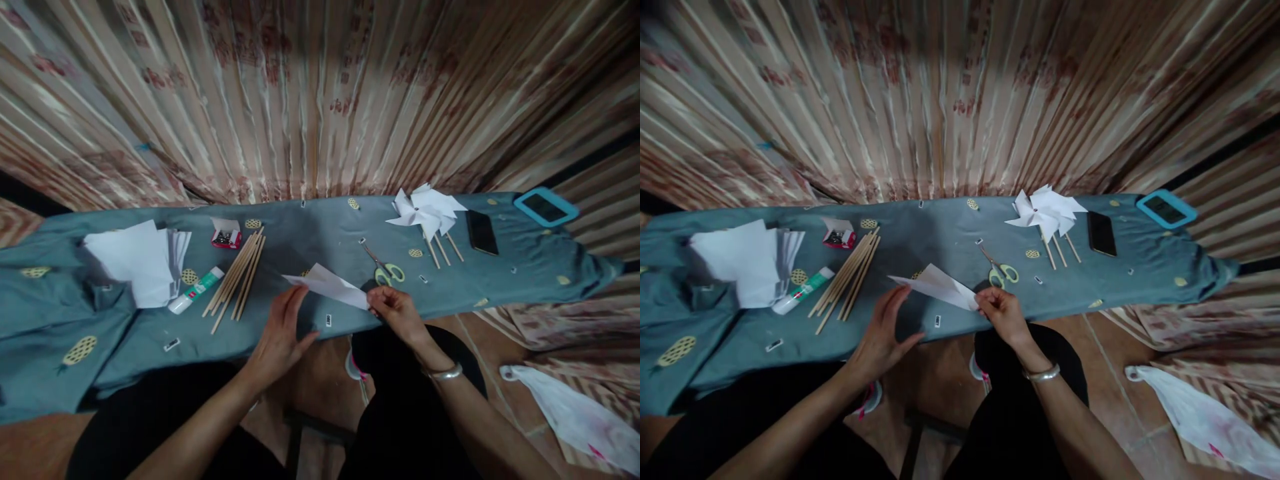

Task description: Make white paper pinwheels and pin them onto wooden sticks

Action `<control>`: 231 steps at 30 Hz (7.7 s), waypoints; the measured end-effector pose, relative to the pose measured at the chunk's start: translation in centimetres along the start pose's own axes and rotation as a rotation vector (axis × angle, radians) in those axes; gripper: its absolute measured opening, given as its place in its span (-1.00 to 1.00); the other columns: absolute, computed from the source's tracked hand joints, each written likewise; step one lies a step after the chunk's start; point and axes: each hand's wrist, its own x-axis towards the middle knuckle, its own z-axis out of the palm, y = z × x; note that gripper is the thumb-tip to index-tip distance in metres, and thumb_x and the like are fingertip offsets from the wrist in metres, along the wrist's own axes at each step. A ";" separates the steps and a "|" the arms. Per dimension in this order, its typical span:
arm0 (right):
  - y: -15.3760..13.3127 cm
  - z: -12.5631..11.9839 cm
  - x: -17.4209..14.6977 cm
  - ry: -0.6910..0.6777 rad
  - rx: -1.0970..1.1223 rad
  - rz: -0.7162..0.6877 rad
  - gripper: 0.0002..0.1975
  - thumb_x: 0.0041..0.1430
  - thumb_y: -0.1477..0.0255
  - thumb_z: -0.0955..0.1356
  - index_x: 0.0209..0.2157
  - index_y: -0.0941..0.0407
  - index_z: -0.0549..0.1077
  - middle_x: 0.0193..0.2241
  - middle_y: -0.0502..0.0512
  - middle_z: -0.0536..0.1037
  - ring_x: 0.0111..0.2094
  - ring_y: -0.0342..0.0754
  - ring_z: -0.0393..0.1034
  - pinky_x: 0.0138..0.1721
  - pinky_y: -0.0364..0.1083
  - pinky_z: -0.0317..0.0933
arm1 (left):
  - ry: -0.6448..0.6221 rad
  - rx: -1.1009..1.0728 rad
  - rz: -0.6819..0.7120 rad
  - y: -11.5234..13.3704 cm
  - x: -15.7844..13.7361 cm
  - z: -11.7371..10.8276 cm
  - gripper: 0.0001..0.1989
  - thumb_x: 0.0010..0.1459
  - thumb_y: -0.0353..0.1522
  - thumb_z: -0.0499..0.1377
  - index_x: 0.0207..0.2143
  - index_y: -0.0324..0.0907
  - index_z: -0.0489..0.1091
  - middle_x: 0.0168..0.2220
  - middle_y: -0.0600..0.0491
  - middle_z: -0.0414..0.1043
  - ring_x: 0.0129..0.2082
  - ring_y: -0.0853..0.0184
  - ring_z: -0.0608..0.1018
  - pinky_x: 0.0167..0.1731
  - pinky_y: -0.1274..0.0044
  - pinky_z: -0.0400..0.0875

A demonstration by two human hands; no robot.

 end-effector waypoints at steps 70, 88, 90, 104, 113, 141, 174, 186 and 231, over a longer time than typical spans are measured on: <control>-2.8 5.1 1.1 -0.042 -0.402 -0.081 -0.73 0.15 0.30 0.37 -0.14 0.10 0.52 -0.31 0.09 0.66 -0.36 -0.01 0.56 -0.30 -0.08 0.38 | -0.316 0.352 0.167 0.1 -0.7 1.0 -0.30 0.23 -0.12 0.16 0.30 -0.28 0.07 0.32 -0.20 0.16 0.34 -0.07 0.16 0.25 0.03 0.07; -2.7 5.0 1.3 -0.063 -0.420 -0.106 -0.75 0.17 0.30 0.36 -0.14 0.08 0.52 -0.26 0.11 0.66 -0.29 0.04 0.56 -0.29 -0.05 0.39 | -0.320 0.345 0.157 0.1 -0.7 1.1 -0.30 0.23 -0.15 0.17 0.29 -0.32 0.07 0.30 -0.26 0.19 0.33 -0.09 0.17 0.25 0.00 0.06; -2.7 5.1 1.3 -0.063 -0.431 -0.115 -0.75 0.17 0.30 0.35 -0.14 0.09 0.52 -0.27 0.11 0.66 -0.29 0.03 0.56 -0.27 -0.05 0.39 | -0.317 0.354 0.159 0.2 -0.6 1.1 -0.30 0.23 -0.14 0.17 0.29 -0.32 0.08 0.30 -0.25 0.19 0.32 -0.10 0.18 0.24 0.00 0.07; -1.5 6.4 -0.4 0.059 -0.715 -0.529 -0.42 0.27 0.14 0.30 0.20 0.19 0.28 0.09 0.34 0.48 0.11 0.23 0.37 0.15 0.21 0.22 | -0.311 0.373 0.166 0.0 -0.9 1.3 -0.33 0.25 -0.15 0.15 0.29 -0.29 0.09 0.30 -0.26 0.18 0.35 -0.10 0.14 0.27 -0.01 0.03; 1.0 3.0 -1.7 0.118 -0.683 -0.477 -0.44 0.30 0.26 0.27 0.26 0.17 0.18 0.20 0.34 0.36 0.26 0.18 0.20 0.25 0.24 0.09 | -0.321 0.372 0.161 0.1 -0.7 1.3 -0.37 0.23 -0.21 0.18 0.27 -0.31 0.17 0.31 -0.25 0.17 0.34 -0.11 0.16 0.26 -0.01 0.06; 1.3 2.5 -1.1 0.046 -0.645 -0.477 -0.59 0.28 0.26 0.27 0.03 0.23 0.45 0.17 0.42 0.38 0.21 0.25 0.23 0.19 0.25 0.13 | -0.112 0.410 -0.039 -1.4 -6.0 -1.7 -0.35 0.31 -0.33 0.06 0.36 -0.26 -0.10 0.32 -0.35 0.10 0.34 -0.02 0.17 0.22 0.05 0.17; -2.0 2.4 -5.3 -0.156 -0.970 -0.931 -0.65 0.29 0.59 0.23 0.08 0.21 0.40 0.17 0.32 0.41 0.19 0.19 0.25 0.11 0.19 0.22 | -0.015 0.338 0.247 1.0 0.4 0.2 -0.78 0.29 -0.50 0.08 -0.17 -0.13 0.51 -0.09 0.01 0.60 0.05 0.15 0.54 0.29 -0.14 -0.33; 0.0 1.9 -3.1 -0.165 -1.018 -1.028 -0.67 0.32 0.59 0.22 0.05 0.23 0.44 0.13 0.30 0.47 0.21 0.12 0.27 0.17 0.14 0.26 | -0.081 0.291 0.278 -0.4 -1.4 0.2 -0.69 0.29 -0.51 0.06 0.05 -0.17 0.41 0.09 -0.11 0.48 0.25 0.10 0.36 0.30 -0.06 -0.13; -1.7 3.3 0.4 -0.042 -0.603 -0.274 -0.82 0.20 0.32 0.37 -0.38 0.11 0.55 -0.58 -0.01 0.51 -0.60 -0.14 0.28 -0.51 -0.16 0.09 | -0.200 0.278 0.208 2.5 -1.1 2.8 -0.44 0.29 -0.37 0.07 0.28 -0.40 0.06 0.26 -0.32 0.23 0.31 0.01 0.24 0.26 0.02 0.09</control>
